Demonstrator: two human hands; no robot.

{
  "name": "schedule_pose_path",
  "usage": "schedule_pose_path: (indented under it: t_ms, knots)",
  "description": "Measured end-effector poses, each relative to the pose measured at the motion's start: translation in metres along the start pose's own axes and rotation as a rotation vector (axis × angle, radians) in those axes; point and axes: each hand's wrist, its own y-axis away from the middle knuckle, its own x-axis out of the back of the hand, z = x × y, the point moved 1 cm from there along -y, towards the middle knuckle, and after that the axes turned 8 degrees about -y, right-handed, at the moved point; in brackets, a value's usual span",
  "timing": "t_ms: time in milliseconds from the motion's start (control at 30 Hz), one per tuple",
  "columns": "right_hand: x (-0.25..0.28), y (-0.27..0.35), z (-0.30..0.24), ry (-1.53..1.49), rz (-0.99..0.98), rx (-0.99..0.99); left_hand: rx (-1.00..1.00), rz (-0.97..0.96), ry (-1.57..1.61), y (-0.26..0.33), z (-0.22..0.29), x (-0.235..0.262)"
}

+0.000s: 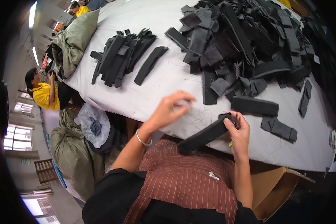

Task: The recorder is inspecting and trimming loose threads from black fabric garment components at a workstation.

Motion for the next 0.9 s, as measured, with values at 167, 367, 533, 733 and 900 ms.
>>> schedule_pose_path:
  t_ms: [167,367,533,733,900]
  knots:
    - [0.009,-0.002,0.004,-0.085,0.038,-0.051,-0.064,0.498,-0.746,-0.049,-0.075,0.084]
    - [0.011,-0.003,0.009,-0.065,0.011,-0.029,0.098,0.417,-0.910,-0.049,-0.113,0.089]
    - [0.010,-0.007,0.007,-0.083,-0.028,-0.031,-0.014,0.568,-0.860,-0.048,-0.097,0.103]
    - [0.020,-0.002,0.016,-0.092,-0.031,-0.027,-0.055,1.026,-1.022,-0.063,-0.064,0.209]
    - [0.013,0.001,0.010,-0.081,-0.072,0.003,0.373,0.585,-0.873,-0.030,-0.194,0.293]
